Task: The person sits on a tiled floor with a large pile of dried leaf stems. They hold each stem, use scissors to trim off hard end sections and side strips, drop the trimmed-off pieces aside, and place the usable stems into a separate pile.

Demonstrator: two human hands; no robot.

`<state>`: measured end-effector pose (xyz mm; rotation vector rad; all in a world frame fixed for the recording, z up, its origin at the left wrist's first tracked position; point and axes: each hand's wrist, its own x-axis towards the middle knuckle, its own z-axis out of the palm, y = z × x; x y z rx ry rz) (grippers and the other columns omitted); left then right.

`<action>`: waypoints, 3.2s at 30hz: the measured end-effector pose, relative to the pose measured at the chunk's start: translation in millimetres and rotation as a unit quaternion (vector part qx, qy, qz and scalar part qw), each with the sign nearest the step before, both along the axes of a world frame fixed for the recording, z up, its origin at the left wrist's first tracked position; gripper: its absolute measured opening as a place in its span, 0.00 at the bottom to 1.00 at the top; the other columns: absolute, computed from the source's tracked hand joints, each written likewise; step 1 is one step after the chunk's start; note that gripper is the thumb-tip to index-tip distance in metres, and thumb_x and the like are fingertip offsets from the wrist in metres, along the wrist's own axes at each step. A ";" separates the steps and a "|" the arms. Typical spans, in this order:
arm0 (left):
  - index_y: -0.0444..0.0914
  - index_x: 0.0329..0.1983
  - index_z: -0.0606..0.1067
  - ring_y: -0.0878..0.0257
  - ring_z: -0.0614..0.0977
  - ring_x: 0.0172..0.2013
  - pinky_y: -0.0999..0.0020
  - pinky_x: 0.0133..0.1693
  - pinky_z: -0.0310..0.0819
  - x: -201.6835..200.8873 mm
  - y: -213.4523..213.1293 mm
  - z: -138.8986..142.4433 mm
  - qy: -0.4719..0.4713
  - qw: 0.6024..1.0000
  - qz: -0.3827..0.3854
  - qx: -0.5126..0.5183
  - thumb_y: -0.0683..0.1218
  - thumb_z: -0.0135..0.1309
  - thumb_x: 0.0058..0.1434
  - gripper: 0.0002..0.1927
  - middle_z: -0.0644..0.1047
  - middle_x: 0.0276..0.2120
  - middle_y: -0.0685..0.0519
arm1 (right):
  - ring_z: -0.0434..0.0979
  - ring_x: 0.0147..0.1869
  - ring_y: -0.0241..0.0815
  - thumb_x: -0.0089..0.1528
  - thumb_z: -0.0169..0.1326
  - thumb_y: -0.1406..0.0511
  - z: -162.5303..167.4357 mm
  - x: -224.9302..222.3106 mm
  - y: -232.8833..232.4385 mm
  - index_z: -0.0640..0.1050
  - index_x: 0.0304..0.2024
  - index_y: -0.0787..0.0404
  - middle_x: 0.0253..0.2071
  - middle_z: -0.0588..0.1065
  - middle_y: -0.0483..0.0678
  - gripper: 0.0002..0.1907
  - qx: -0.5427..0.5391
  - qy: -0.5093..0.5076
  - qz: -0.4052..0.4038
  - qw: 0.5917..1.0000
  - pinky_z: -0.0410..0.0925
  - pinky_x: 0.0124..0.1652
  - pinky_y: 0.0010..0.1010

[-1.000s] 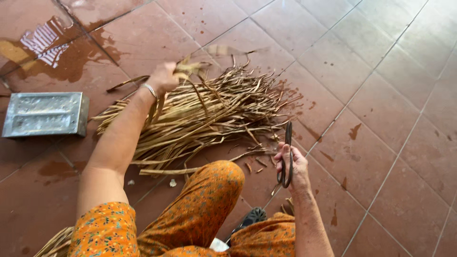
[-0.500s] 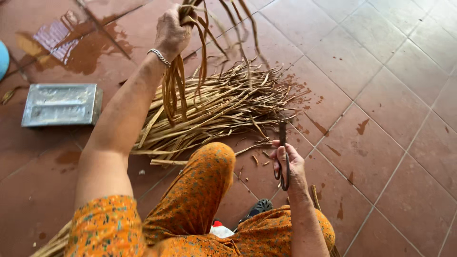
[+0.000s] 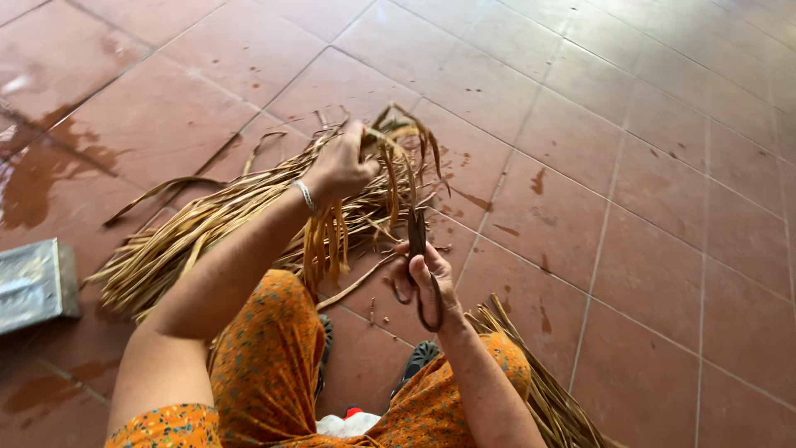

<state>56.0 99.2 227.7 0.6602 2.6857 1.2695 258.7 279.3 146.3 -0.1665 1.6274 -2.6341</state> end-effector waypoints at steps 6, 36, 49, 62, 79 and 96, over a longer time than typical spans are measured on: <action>0.35 0.50 0.64 0.41 0.80 0.37 0.48 0.42 0.73 67.9 71.2 -37.8 0.027 0.989 -0.120 -0.077 0.47 0.51 0.62 0.17 0.78 0.34 0.38 | 0.77 0.32 0.39 0.55 0.53 0.39 0.3 -13.3 19.4 0.74 0.50 0.60 0.36 0.80 0.48 0.35 -0.154 -0.053 -0.131 0.978 0.72 0.33 0.31; 0.32 0.50 0.72 0.63 0.79 0.43 0.62 0.48 0.77 78.5 127.3 -77.8 -0.415 0.703 -0.221 0.534 0.52 0.48 0.82 0.16 0.77 0.43 0.50 | 0.76 0.38 0.31 0.63 0.57 0.72 9.0 4.1 69.2 0.74 0.51 0.61 0.37 0.77 0.41 0.14 0.126 -0.042 -0.159 0.978 0.70 0.38 0.23; 0.35 0.43 0.71 0.66 0.79 0.27 0.71 0.31 0.78 59.9 121.0 -91.6 -0.428 0.752 -0.106 0.490 0.38 0.49 0.68 0.02 0.77 0.30 0.53 | 0.74 0.30 0.24 0.63 0.61 0.52 -13.9 6.5 71.5 0.75 0.57 0.61 0.35 0.78 0.36 0.27 0.261 -0.024 -0.166 0.951 0.69 0.28 0.19; 0.41 0.40 0.74 0.76 0.63 0.21 0.79 0.22 0.56 70.5 105.2 -74.8 -0.362 0.862 -0.127 0.332 0.52 0.47 0.72 0.11 0.67 0.23 0.63 | 0.71 0.37 0.31 0.67 0.52 0.44 0.9 8.2 108.0 0.77 0.57 0.60 0.37 0.73 0.40 0.30 0.481 0.052 -0.335 0.809 0.68 0.38 0.24; 0.41 0.35 0.69 0.77 0.61 0.21 0.79 0.21 0.54 69.4 104.2 -82.3 -0.314 0.867 -0.155 0.354 0.54 0.44 0.74 0.15 0.64 0.22 0.64 | 0.79 0.39 0.39 0.68 0.48 0.42 -0.6 13.4 105.3 0.78 0.52 0.62 0.37 0.78 0.49 0.31 0.510 0.069 -0.313 0.798 0.72 0.40 0.31; 0.39 0.35 0.71 0.77 0.64 0.21 0.79 0.21 0.59 72.9 113.3 -104.1 -0.280 0.885 -0.130 0.348 0.51 0.47 0.74 0.14 0.67 0.21 0.65 | 0.81 0.35 0.43 0.66 0.45 0.38 7.1 14.2 94.8 0.79 0.49 0.62 0.36 0.78 0.50 0.35 0.538 0.111 -0.316 0.774 0.73 0.36 0.33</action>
